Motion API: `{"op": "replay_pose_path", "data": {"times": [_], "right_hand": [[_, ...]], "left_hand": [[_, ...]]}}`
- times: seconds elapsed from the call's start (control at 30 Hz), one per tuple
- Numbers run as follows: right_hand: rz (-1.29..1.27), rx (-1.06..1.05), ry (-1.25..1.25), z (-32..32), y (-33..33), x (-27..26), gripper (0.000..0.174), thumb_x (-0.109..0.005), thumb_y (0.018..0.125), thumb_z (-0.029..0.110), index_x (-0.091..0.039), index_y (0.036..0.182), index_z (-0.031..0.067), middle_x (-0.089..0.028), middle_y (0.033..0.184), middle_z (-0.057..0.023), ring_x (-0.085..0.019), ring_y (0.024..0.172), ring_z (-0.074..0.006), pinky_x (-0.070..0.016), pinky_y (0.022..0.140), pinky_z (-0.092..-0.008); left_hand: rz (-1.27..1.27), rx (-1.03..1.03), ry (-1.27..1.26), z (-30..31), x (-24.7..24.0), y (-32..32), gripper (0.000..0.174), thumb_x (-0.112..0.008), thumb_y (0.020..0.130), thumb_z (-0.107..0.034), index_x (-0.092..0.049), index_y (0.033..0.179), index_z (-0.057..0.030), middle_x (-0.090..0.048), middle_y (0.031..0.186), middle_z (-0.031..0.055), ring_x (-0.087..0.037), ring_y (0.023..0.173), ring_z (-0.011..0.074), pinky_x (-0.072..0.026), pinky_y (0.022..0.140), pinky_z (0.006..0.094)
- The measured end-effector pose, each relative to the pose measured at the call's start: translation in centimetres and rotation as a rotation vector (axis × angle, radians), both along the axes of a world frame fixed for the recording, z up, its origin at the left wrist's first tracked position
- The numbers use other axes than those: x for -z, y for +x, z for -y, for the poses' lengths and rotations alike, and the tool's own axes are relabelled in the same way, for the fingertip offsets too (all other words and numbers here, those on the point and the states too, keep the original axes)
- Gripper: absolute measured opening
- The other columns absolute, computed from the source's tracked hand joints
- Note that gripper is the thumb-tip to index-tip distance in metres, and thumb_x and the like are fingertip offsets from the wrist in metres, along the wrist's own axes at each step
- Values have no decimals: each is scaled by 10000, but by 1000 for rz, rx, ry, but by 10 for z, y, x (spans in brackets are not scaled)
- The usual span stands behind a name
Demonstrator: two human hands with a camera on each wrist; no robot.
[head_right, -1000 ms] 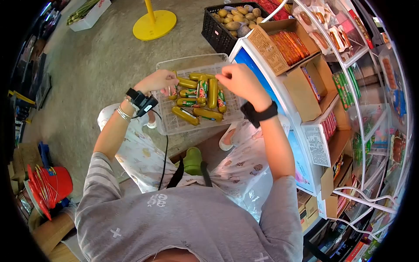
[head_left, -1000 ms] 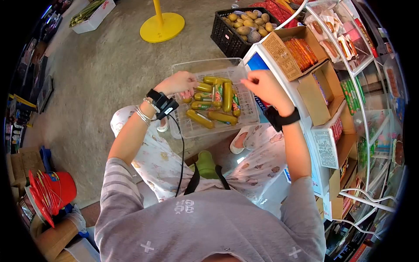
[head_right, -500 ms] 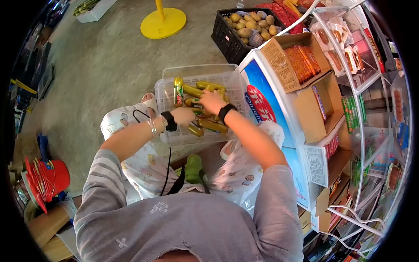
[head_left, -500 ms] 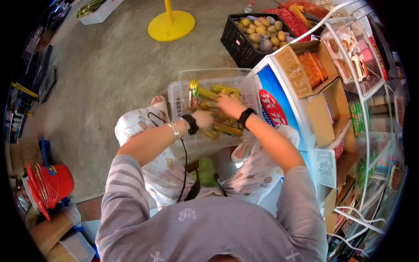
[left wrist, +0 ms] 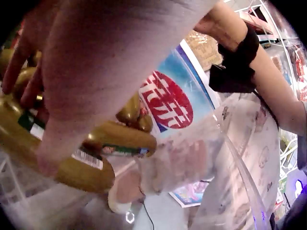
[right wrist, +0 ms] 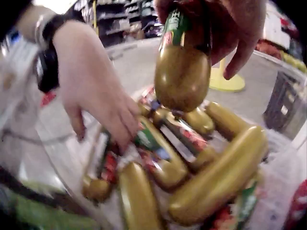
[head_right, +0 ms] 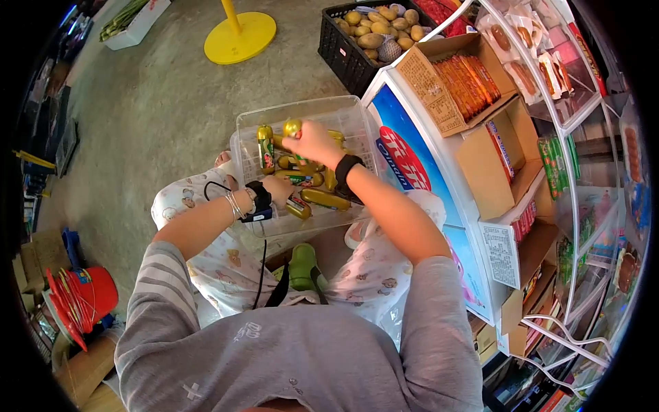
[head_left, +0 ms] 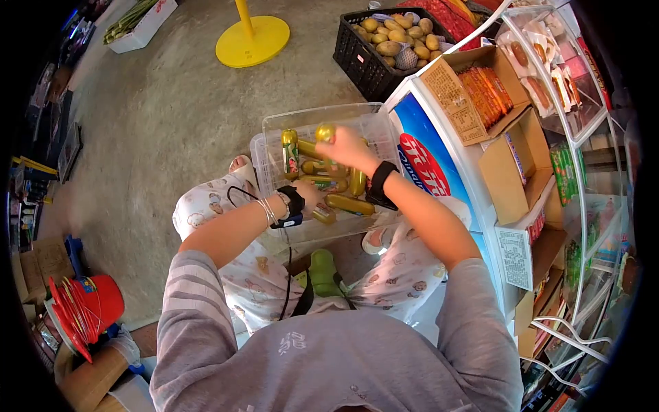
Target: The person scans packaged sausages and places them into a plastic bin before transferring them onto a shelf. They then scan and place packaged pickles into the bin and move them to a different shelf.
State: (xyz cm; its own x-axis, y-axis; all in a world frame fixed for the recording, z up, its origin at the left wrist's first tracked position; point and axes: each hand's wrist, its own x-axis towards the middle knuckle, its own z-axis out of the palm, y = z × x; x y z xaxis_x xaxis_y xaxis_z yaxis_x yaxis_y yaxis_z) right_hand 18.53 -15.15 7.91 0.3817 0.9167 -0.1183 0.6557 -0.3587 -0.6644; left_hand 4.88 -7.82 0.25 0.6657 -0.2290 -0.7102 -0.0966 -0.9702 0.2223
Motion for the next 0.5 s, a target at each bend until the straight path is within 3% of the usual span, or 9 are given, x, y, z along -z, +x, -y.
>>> {"op": "replay_pose_path", "data": {"times": [0.07, 0.13, 0.17, 0.2, 0.23, 0.3, 0.37, 0.47, 0.5], "right_hand": [[-723, 262, 165, -4, 10, 17, 242, -619, 717, 259, -547, 744, 29, -610, 740, -51, -592, 621, -215, -422, 532, -347], [-916, 385, 260, 0, 2, -1, 230, -607, 745, 252, -526, 757, 37, -614, 790, -70, -591, 630, -186, -458, 574, -353], [-1224, 514, 307, 4, -2, -18, 226, -598, 754, 243, -516, 777, 33, -605, 791, -93, -581, 638, -201, -470, 619, -349], [-1530, 644, 352, 6, -2, -25, 222, -588, 764, 234, -505, 797, 30, -597, 791, -116, -571, 646, -216, -483, 664, -345], [-1660, 651, 376, 7, 3, -20, 242, -572, 776, 221, -475, 857, 16, -575, 775, -136, -557, 683, -236, -484, 725, -347], [-1707, 705, 432, 11, 1, -28, 239, -569, 778, 223, -476, 863, 20, -570, 766, -130, -561, 707, -243, -482, 722, -351], [-1773, 684, 453, 13, 5, -21, 240, -582, 782, 239, -484, 872, 38, -564, 768, -115, -565, 766, -240, -478, 711, -360], [-1654, 680, 487, 1, 6, -14, 231, -610, 784, 247, -504, 844, 51, -562, 762, -98, -569, 745, -230, -480, 694, -353], [-1656, 680, 481, -3, 6, -13, 231, -610, 784, 247, -504, 844, 51, -562, 762, -98, -569, 745, -230, -480, 694, -353]], "left_hand": [[-122, -68, -57, -6, -44, 4, 436, -655, 671, -323, -604, 1024, -71, -618, 896, 128, -571, 911, 247, -469, 734, 376], [140, -746, -521, -17, -80, 0, 425, -655, 698, -317, -591, 1025, -53, -628, 874, 122, -600, 795, 205, -475, 689, 347], [116, -831, -672, -31, -39, 8, 370, -645, 741, -290, -588, 999, -31, -634, 854, 117, -589, 708, 165, -469, 645, 307], [-53, -863, -711, -39, -66, 19, 286, -561, 809, -205, -570, 1021, -13, -635, 881, 103, -599, 672, 166, -485, 639, 303], [-26, -993, -876, -46, -60, 18, 303, -537, 839, -229, -554, 1048, -11, -628, 917, 108, -604, 733, 165, -488, 685, 305], [0, -1125, -1045, -51, -56, 15, 322, -513, 869, -253, -539, 1076, -8, -620, 953, 114, -609, 793, 165, -491, 731, 307], [-130, -1267, -1524, -52, -53, 11, 527, -505, 867, -430, -512, 1139, 22, -577, 1059, 139, -585, 957, 213, -469, 850, 304], [-131, -1213, -1575, -25, -95, 6, 570, -520, 853, -467, -503, 1141, 25, -554, 1087, 153, -560, 1011, 214, -451, 874, 298], [-22, -1202, -1446, -18, -100, 7, 443, -577, 840, -371, -535, 1066, 7, -580, 1004, 107, -575, 924, 172, -467, 816, 284]]}}
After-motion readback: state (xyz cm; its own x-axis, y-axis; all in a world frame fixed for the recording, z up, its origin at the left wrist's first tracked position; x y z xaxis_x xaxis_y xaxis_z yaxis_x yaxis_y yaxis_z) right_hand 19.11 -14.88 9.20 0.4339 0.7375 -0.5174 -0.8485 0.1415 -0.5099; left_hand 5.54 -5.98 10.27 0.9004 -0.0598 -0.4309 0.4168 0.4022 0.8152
